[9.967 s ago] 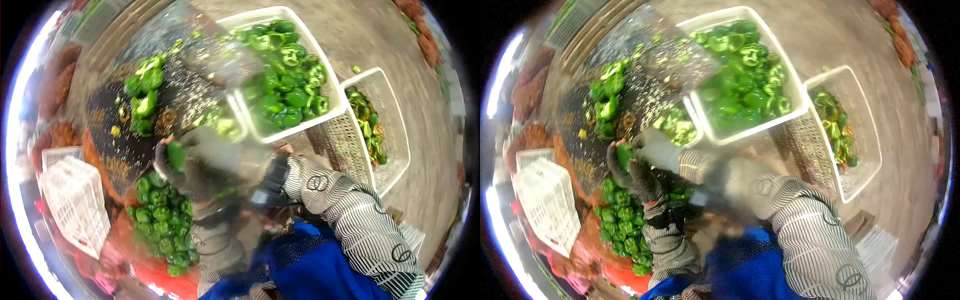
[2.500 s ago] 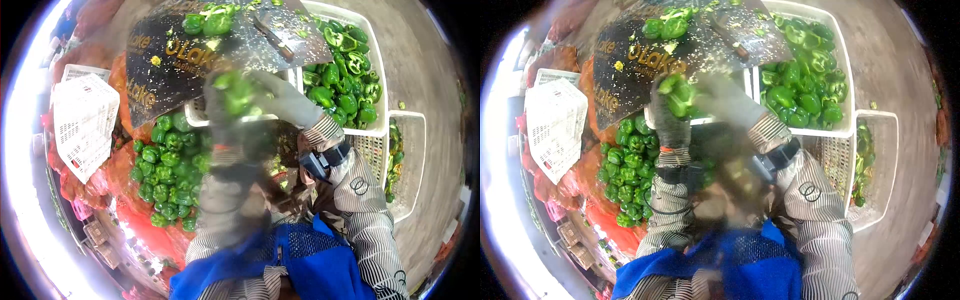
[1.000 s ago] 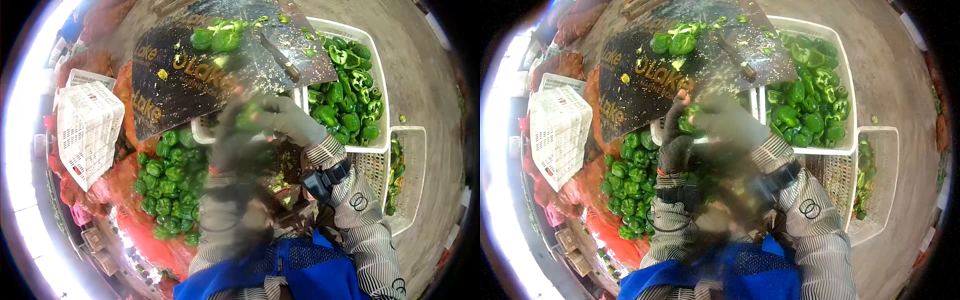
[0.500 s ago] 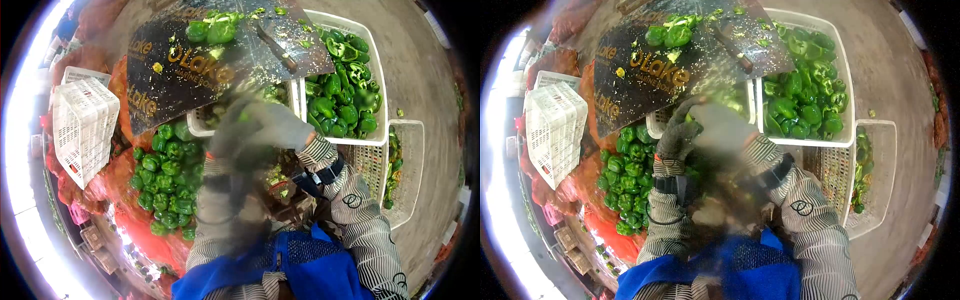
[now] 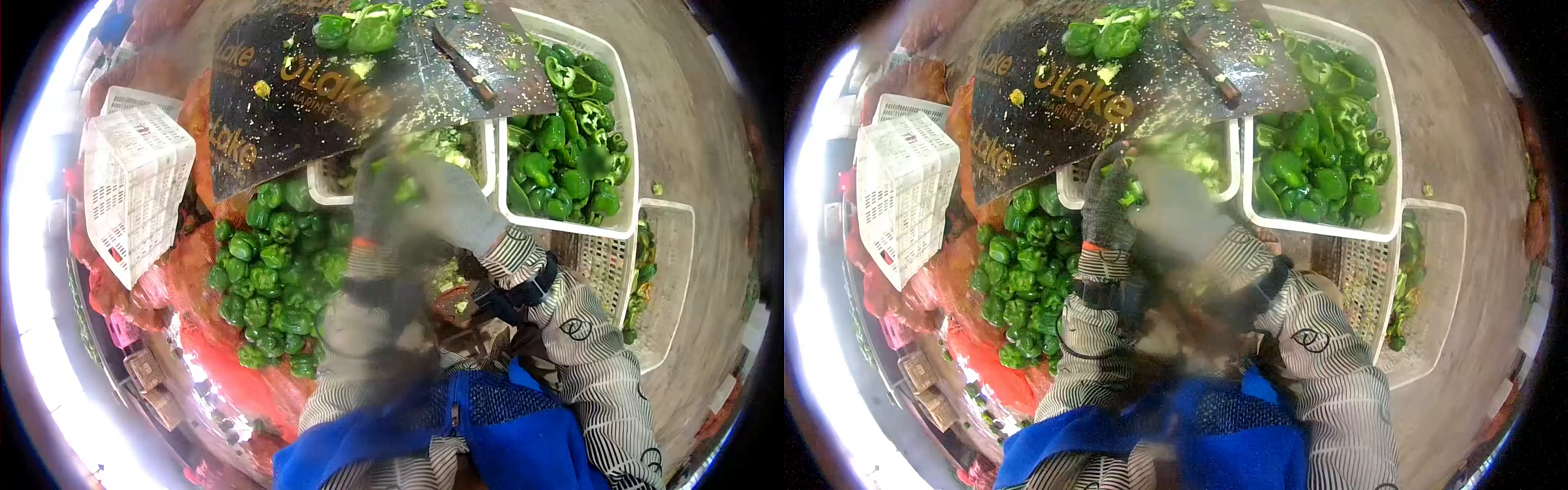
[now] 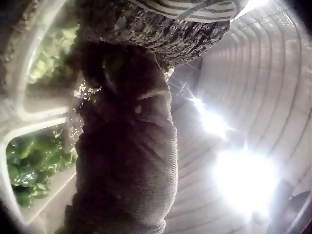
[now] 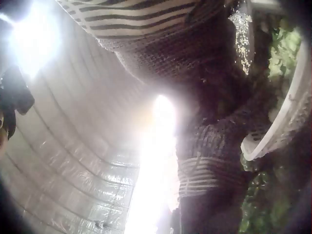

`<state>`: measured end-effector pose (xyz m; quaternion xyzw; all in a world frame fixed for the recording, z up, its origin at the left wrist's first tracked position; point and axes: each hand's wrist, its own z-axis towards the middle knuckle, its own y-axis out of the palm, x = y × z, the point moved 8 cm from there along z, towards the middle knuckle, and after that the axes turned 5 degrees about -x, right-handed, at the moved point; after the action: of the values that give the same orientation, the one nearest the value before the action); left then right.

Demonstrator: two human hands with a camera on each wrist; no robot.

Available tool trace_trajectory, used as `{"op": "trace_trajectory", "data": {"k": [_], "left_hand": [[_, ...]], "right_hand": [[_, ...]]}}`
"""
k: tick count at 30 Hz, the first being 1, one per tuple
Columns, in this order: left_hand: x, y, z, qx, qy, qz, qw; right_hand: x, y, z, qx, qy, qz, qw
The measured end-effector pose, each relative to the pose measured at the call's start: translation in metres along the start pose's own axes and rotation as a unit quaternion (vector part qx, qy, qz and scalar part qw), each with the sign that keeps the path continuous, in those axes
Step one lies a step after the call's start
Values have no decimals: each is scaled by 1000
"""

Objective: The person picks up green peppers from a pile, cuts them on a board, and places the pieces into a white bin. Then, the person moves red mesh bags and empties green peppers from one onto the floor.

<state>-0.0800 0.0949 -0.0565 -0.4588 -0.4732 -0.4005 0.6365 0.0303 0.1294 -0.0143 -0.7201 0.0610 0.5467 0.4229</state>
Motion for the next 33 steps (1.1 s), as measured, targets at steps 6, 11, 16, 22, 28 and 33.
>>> {"op": "trace_trajectory", "data": {"k": [6,11,16,22,28,33], "left_hand": [[-22,-5,8,25,-70,-83,994],[23,4,9,-15,105,102,989],[6,-1,2,-48,-7,7,999],[19,-2,5,-64,-44,-111,991],[30,-6,7,-13,-55,-282,958],[24,-13,12,5,31,-182,983]], "right_hand": [[3,18,1,-156,44,-112,980],[-4,8,7,-85,-36,-48,995],[-12,3,1,-61,-103,111,987],[-18,1,-3,-75,-75,203,973],[-15,6,0,-140,10,199,970],[-13,1,-2,-81,161,397,900]]}}
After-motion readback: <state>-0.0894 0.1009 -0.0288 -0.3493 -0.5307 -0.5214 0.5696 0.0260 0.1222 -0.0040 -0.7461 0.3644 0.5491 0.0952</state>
